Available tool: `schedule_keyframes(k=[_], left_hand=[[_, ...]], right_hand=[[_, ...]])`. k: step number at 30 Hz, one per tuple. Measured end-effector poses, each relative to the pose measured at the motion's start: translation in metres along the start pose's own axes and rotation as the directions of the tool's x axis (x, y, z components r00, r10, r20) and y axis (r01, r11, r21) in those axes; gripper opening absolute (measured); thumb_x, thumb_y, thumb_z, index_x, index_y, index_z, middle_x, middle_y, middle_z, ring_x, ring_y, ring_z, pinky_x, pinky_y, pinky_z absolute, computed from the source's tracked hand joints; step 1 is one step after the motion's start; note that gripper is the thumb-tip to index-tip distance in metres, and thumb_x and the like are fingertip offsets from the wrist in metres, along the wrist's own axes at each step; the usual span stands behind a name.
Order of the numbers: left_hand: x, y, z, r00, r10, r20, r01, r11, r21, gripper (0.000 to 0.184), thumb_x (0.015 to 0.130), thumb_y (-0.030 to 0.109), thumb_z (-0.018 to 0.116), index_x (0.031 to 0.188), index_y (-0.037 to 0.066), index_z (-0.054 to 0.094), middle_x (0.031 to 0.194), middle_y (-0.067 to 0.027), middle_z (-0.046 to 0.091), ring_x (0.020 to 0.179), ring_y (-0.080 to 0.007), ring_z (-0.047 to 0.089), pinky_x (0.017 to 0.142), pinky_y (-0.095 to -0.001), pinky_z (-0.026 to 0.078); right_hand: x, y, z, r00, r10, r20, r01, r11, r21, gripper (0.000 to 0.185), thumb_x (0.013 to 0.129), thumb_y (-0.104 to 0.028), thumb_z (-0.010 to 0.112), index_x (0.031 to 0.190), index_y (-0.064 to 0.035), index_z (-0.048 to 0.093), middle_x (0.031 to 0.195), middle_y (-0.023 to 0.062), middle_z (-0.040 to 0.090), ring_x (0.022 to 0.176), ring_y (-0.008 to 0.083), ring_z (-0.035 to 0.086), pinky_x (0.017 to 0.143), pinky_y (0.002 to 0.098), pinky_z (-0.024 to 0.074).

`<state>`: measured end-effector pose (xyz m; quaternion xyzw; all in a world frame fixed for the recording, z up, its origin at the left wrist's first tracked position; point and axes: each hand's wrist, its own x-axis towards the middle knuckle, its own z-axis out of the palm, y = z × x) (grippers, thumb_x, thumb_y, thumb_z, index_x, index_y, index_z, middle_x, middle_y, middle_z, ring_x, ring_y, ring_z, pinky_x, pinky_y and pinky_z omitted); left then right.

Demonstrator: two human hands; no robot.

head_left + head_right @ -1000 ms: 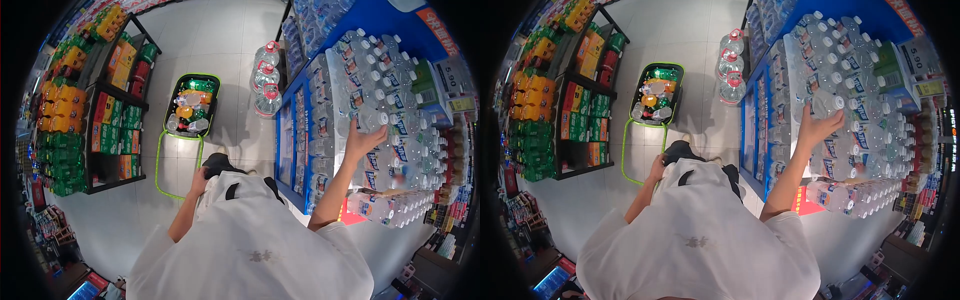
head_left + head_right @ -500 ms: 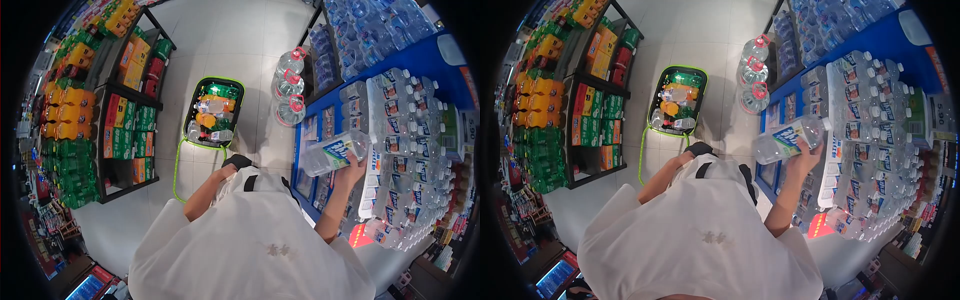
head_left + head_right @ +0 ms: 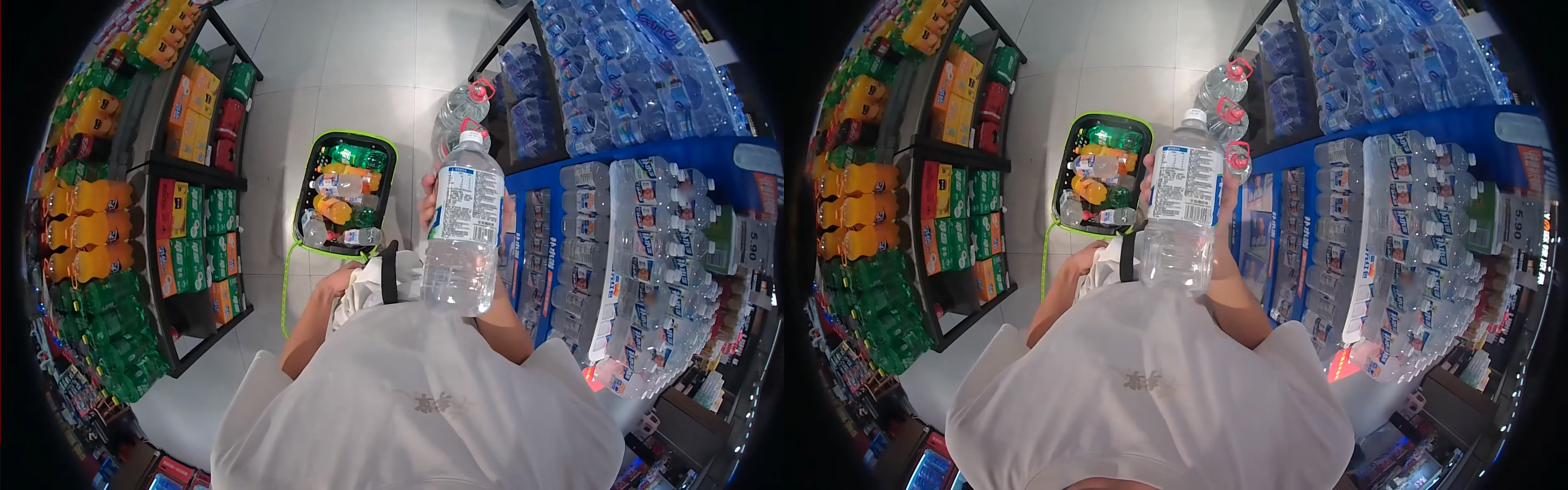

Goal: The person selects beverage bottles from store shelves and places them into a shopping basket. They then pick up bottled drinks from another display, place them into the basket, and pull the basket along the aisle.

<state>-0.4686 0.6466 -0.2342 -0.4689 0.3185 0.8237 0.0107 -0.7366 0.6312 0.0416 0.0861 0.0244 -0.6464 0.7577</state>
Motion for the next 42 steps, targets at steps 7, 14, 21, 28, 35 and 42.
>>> schedule_keyframes(k=[7,14,21,28,35,42], left_hand=[[0.000,0.027,-0.006,0.956,0.221,0.194,-0.288,0.841,0.459,0.056,0.084,0.023,0.068,0.133,0.001,0.052,0.132,-0.0091,0.057,0.111,-0.0138,0.053,0.095,-0.0311,0.044],[0.019,0.005,-0.013,0.925,0.345,0.157,-0.376,0.786,0.490,0.053,0.085,0.022,0.066,0.132,0.002,0.053,0.130,-0.0117,0.057,0.116,-0.0199,0.054,0.098,-0.0336,0.042],[0.013,0.017,-0.003,0.936,0.314,0.160,-0.350,0.770,0.533,0.053,0.085,0.022,0.065,0.132,0.002,0.053,0.130,-0.0119,0.057,0.116,-0.0204,0.054,0.099,-0.0338,0.042],[0.015,0.036,-0.001,0.944,0.286,0.163,-0.325,0.723,0.610,0.052,0.085,0.022,0.065,0.132,0.002,0.053,0.130,-0.0122,0.057,0.116,-0.0208,0.054,0.099,-0.0341,0.042],[0.020,0.044,-0.004,0.952,0.261,0.157,-0.296,0.672,0.679,0.052,0.085,0.022,0.065,0.132,0.002,0.053,0.130,-0.0125,0.057,0.116,-0.0213,0.054,0.099,-0.0344,0.042],[0.034,0.048,-0.003,0.958,0.254,0.134,-0.266,0.608,0.748,0.052,0.085,0.022,0.065,0.132,0.002,0.053,0.130,-0.0127,0.057,0.116,-0.0218,0.054,0.099,-0.0346,0.042]], right_hand=[[0.036,0.026,0.002,0.945,0.177,0.276,-0.146,0.981,-0.129,0.101,0.077,-0.068,0.060,0.143,-0.0003,0.027,0.127,0.0262,0.046,0.102,0.0365,0.056,0.088,0.0491,0.0507],[0.038,0.035,0.024,0.905,0.274,0.326,-0.223,0.957,-0.184,0.109,0.069,-0.074,0.061,0.143,-0.0008,0.029,0.127,0.0257,0.046,0.099,0.0357,0.060,0.084,0.0464,0.0548],[0.037,0.019,0.032,0.845,0.353,0.401,-0.316,0.936,-0.157,0.105,0.075,-0.061,0.067,0.149,-0.0027,0.022,0.132,0.0259,0.041,0.107,0.0367,0.048,0.091,0.0493,0.0427],[0.034,0.007,0.016,0.859,0.354,0.370,-0.263,0.925,-0.275,0.109,0.072,-0.063,0.069,0.149,-0.0028,0.022,0.132,0.0259,0.040,0.108,0.0379,0.049,0.091,0.0501,0.0456],[0.032,0.009,0.006,0.897,0.309,0.315,-0.232,0.937,-0.261,0.110,0.071,-0.062,0.070,0.148,-0.0025,0.021,0.132,0.0261,0.040,0.109,0.0381,0.049,0.092,0.0506,0.0459],[0.033,0.015,0.005,0.922,0.272,0.276,-0.200,0.944,-0.262,0.111,0.070,-0.062,0.072,0.148,-0.0022,0.021,0.132,0.0262,0.040,0.109,0.0382,0.049,0.092,0.0510,0.0462]])
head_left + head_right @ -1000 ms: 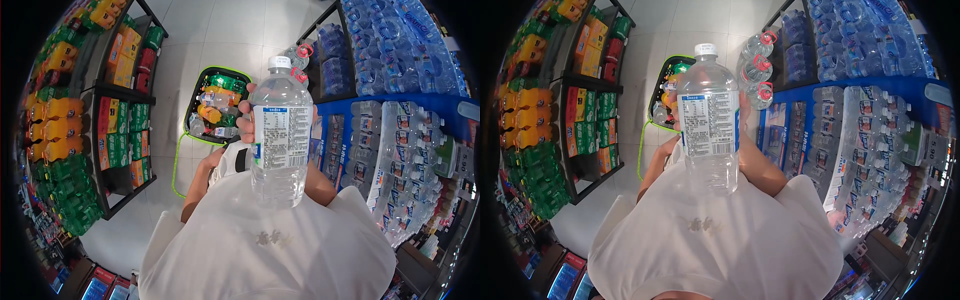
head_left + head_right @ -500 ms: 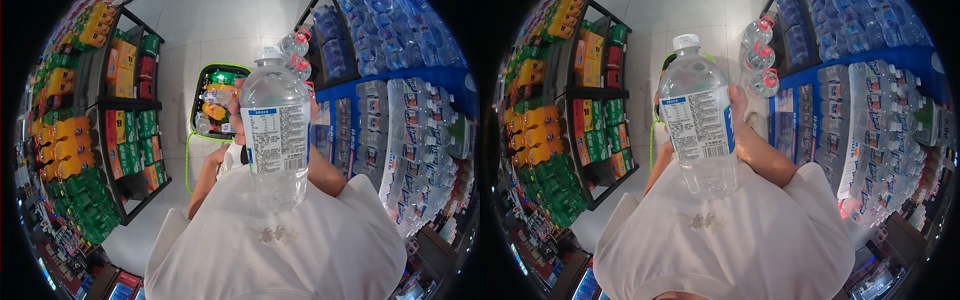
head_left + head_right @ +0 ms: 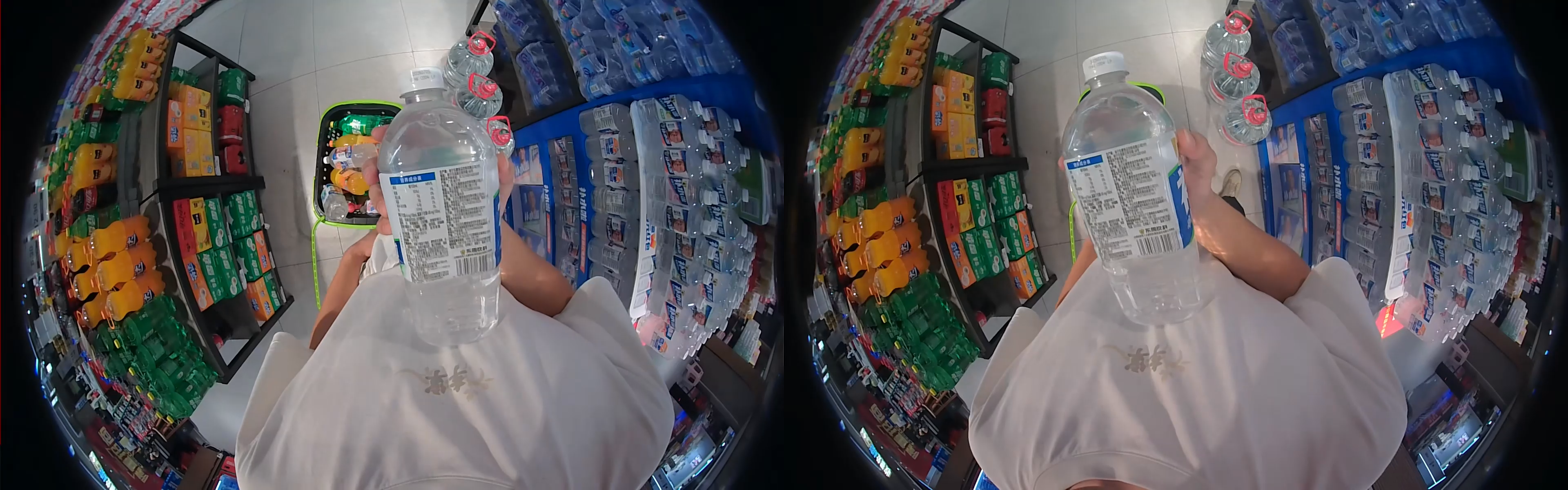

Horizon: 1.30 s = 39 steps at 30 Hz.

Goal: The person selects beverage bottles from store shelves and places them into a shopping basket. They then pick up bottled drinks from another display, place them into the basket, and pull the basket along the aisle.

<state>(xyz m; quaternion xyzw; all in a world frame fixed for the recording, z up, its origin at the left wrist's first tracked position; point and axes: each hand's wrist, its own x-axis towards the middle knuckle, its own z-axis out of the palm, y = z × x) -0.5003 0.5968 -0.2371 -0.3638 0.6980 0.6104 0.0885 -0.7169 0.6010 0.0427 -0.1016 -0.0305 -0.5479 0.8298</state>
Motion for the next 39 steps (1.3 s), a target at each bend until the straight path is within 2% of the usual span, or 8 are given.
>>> schedule_keyframes(k=[15,26,39], left_hand=[[0.028,-0.003,0.006,0.999,-0.029,-0.032,0.032,0.992,0.120,0.051,0.086,0.022,0.065,0.131,0.002,0.053,0.129,-0.0133,0.057,0.117,-0.0228,0.053,0.099,-0.0352,0.042],[0.005,-0.024,-0.005,0.993,-0.090,-0.081,0.102,0.983,0.151,0.050,0.086,0.022,0.064,0.131,0.002,0.053,0.129,-0.0137,0.057,0.117,-0.0235,0.053,0.099,-0.0356,0.042],[0.002,-0.032,0.001,0.985,-0.133,-0.112,0.152,0.971,0.186,0.050,0.086,0.022,0.064,0.130,0.002,0.054,0.128,-0.0142,0.057,0.117,-0.0244,0.053,0.099,-0.0360,0.042]], right_hand=[[0.005,0.007,-0.010,0.993,-0.007,-0.115,0.005,1.000,-0.014,0.113,0.067,-0.061,0.074,0.147,-0.0015,0.021,0.132,0.0265,0.040,0.111,0.0386,0.049,0.094,0.0521,0.0469],[0.004,0.010,-0.013,0.989,-0.018,-0.144,0.018,1.000,0.000,0.115,0.066,-0.060,0.076,0.147,-0.0010,0.020,0.132,0.0268,0.040,0.112,0.0388,0.049,0.096,0.0529,0.0474],[0.006,0.013,-0.024,0.979,-0.007,-0.203,-0.015,0.994,-0.108,0.117,0.064,-0.064,0.074,0.148,-0.0024,0.020,0.130,0.0264,0.043,0.112,0.0372,0.050,0.090,0.0495,0.0496]])
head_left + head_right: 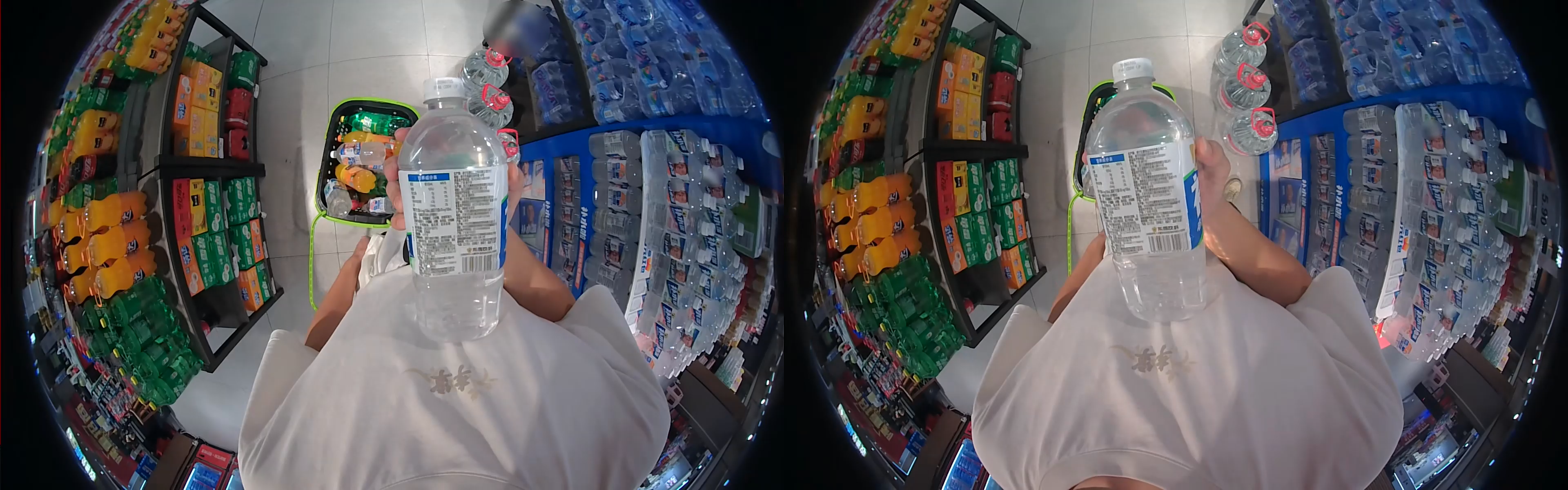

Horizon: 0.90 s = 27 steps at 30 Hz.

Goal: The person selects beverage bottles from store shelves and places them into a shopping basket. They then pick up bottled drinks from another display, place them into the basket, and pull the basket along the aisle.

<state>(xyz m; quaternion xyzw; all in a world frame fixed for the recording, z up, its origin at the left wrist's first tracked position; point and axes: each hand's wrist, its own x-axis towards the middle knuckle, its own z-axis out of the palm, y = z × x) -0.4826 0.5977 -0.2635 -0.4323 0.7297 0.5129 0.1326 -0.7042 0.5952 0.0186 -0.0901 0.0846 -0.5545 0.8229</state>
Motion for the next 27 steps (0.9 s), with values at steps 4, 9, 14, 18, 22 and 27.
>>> schedule_keyframes(k=[4,9,14,18,22,27], left_hand=[[0.007,0.000,0.002,1.000,0.003,0.012,-0.004,1.000,0.023,0.050,0.086,0.022,0.064,0.130,0.002,0.054,0.128,-0.0143,0.057,0.117,-0.0246,0.053,0.099,-0.0362,0.042],[0.012,-0.008,-0.003,1.000,-0.010,0.017,0.009,0.998,0.062,0.049,0.086,0.022,0.064,0.130,0.002,0.054,0.128,-0.0145,0.057,0.118,-0.0250,0.053,0.099,-0.0364,0.042],[0.006,-0.021,-0.012,0.999,-0.043,0.004,0.043,0.996,0.079,0.049,0.086,0.022,0.064,0.130,0.002,0.054,0.128,-0.0147,0.057,0.118,-0.0253,0.053,0.099,-0.0365,0.042],[0.000,-0.026,-0.015,0.998,-0.065,-0.004,0.065,0.994,0.086,0.049,0.086,0.022,0.063,0.130,0.002,0.054,0.128,-0.0148,0.057,0.118,-0.0256,0.053,0.099,-0.0367,0.042],[-0.004,-0.028,-0.015,0.997,-0.076,-0.009,0.077,0.993,0.093,0.049,0.086,0.022,0.063,0.130,0.002,0.054,0.128,-0.0150,0.057,0.118,-0.0258,0.053,0.100,-0.0368,0.042],[-0.007,-0.030,-0.010,0.996,-0.087,-0.014,0.088,0.992,0.089,0.049,0.086,0.022,0.063,0.130,0.002,0.054,0.128,-0.0152,0.057,0.118,-0.0262,0.053,0.100,-0.0370,0.042]], right_hand=[[-0.001,0.000,0.004,0.994,-0.036,-0.107,0.028,0.997,-0.074,0.116,0.065,-0.066,0.072,0.148,-0.0024,0.021,0.130,0.0268,0.043,0.111,0.0365,0.050,0.090,0.0491,0.0497],[-0.006,-0.004,0.000,0.988,-0.079,-0.136,0.061,0.989,-0.136,0.115,0.066,-0.070,0.068,0.147,-0.0029,0.022,0.129,0.0263,0.044,0.109,0.0356,0.051,0.089,0.0487,0.0486],[-0.006,-0.006,0.007,0.990,-0.103,-0.093,0.096,0.993,-0.069,0.114,0.068,-0.073,0.064,0.147,-0.0036,0.023,0.127,0.0254,0.045,0.106,0.0347,0.051,0.086,0.0479,0.0483],[-0.001,-0.006,0.018,0.993,-0.115,-0.026,0.114,0.993,-0.026,0.113,0.068,-0.073,0.065,0.148,-0.0043,0.024,0.127,0.0250,0.045,0.104,0.0338,0.051,0.084,0.0476,0.0480],[0.000,-0.006,0.026,0.995,-0.094,0.025,0.094,0.995,0.025,0.112,0.068,-0.068,0.069,0.147,-0.0038,0.022,0.129,0.0257,0.042,0.107,0.0354,0.050,0.089,0.0494,0.0487],[0.000,-0.005,0.022,0.997,-0.055,0.052,0.053,0.998,0.032,0.112,0.068,-0.065,0.072,0.147,-0.0033,0.022,0.129,0.0263,0.041,0.109,0.0363,0.049,0.092,0.0507,0.0483]])
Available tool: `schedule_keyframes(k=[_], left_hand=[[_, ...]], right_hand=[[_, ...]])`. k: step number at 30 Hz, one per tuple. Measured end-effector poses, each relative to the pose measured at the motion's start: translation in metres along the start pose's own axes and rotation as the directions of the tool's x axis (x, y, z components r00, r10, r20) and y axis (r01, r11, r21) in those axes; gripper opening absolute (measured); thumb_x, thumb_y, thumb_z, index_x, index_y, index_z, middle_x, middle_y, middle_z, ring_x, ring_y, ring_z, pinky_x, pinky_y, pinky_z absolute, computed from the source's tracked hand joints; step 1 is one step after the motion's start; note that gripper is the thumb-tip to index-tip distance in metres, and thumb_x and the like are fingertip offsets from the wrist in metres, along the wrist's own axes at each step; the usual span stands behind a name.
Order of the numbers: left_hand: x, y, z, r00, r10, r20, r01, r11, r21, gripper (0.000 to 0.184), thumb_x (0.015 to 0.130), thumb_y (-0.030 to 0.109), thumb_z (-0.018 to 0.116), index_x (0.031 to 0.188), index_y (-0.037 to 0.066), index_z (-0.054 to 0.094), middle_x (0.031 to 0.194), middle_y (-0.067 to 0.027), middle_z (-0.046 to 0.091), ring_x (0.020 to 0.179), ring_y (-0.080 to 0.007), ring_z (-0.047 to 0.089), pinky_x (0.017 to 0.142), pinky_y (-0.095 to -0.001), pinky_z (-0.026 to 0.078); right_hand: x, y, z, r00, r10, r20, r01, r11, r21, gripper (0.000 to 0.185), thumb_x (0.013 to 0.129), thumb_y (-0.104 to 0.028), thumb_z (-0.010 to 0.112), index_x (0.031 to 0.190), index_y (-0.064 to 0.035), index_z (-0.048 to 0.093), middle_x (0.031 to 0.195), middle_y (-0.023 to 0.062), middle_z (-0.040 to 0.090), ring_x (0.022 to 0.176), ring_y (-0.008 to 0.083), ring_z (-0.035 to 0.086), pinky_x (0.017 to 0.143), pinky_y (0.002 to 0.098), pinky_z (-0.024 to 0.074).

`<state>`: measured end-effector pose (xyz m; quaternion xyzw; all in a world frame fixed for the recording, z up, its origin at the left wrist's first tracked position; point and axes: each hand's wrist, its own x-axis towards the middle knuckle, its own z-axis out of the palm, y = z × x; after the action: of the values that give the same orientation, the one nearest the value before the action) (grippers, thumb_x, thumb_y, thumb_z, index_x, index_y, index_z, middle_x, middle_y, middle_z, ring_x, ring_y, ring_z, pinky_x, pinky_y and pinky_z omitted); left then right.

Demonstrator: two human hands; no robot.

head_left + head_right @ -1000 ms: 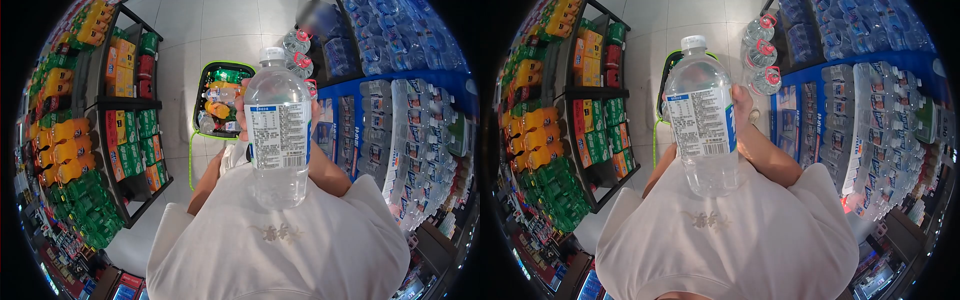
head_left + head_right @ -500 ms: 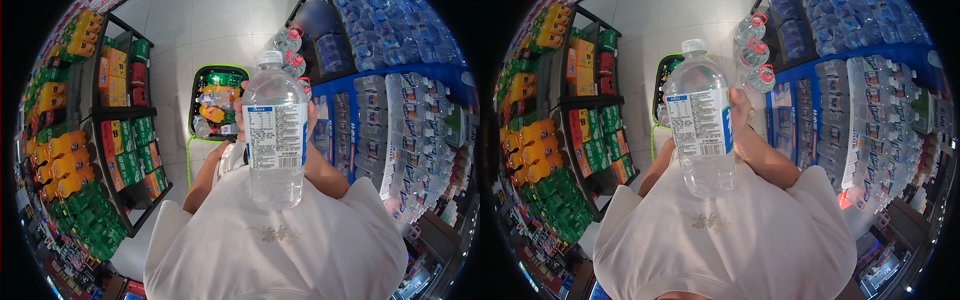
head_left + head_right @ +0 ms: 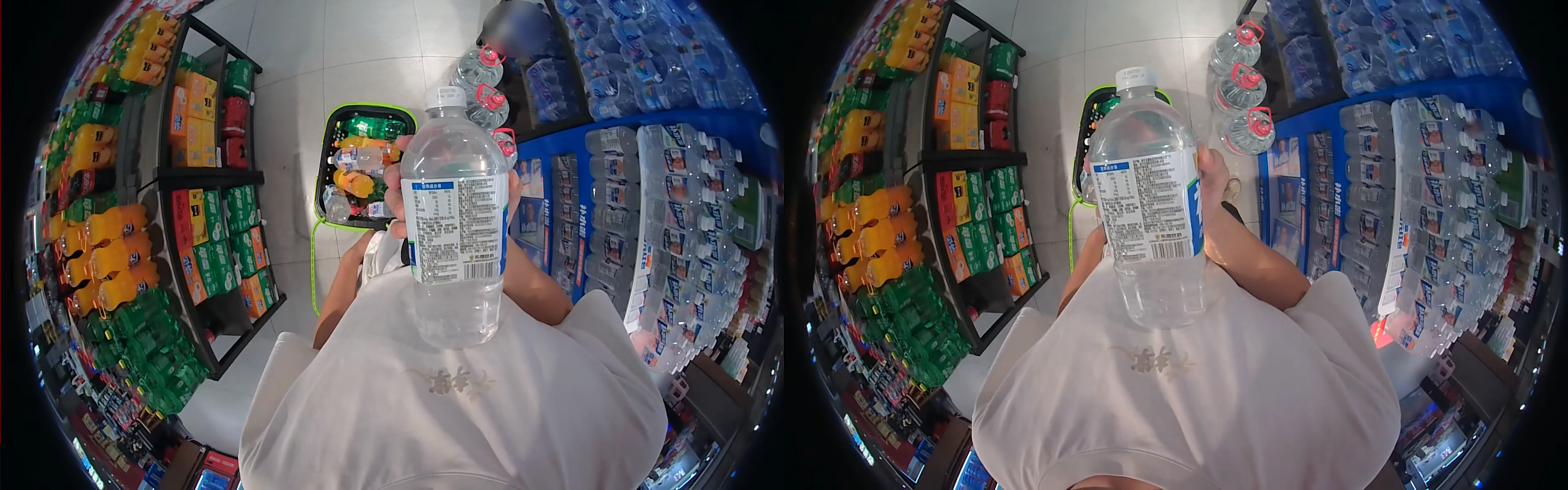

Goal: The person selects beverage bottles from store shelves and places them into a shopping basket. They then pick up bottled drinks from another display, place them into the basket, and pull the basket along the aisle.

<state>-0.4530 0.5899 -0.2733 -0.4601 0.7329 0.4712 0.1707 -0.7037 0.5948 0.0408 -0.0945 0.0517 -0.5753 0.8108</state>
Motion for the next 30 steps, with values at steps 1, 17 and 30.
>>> schedule_keyframes(k=[1,17,30], left_hand=[[0.000,0.000,0.001,1.000,-0.002,-0.003,0.002,1.000,0.000,0.049,0.086,0.022,0.063,0.130,0.002,0.054,0.128,-0.0152,0.057,0.118,-0.0262,0.053,0.100,-0.0371,0.042],[-0.001,0.003,0.006,1.000,-0.024,-0.015,0.025,0.999,0.020,0.048,0.087,0.022,0.063,0.129,0.002,0.054,0.127,-0.0158,0.057,0.119,-0.0273,0.053,0.100,-0.0376,0.042],[-0.001,-0.002,0.007,0.998,-0.046,-0.034,0.048,0.998,0.050,0.047,0.087,0.022,0.062,0.129,0.002,0.054,0.127,-0.0163,0.057,0.119,-0.0282,0.053,0.100,-0.0381,0.042]], right_hand=[[-0.001,-0.001,-0.002,1.000,0.005,0.003,-0.005,1.000,0.001,0.112,0.068,-0.064,0.072,0.147,-0.0032,0.022,0.129,0.0264,0.041,0.109,0.0365,0.049,0.093,0.0509,0.0483],[-0.007,-0.003,-0.006,0.999,0.037,0.005,-0.037,0.999,-0.003,0.111,0.068,-0.064,0.072,0.146,-0.0024,0.022,0.129,0.0268,0.040,0.110,0.0370,0.048,0.095,0.0518,0.0482],[-0.007,-0.003,-0.004,0.999,0.039,-0.010,-0.039,0.999,-0.002,0.111,0.068,-0.068,0.068,0.146,-0.0025,0.024,0.128,0.0262,0.042,0.108,0.0366,0.050,0.092,0.0508,0.0480]])
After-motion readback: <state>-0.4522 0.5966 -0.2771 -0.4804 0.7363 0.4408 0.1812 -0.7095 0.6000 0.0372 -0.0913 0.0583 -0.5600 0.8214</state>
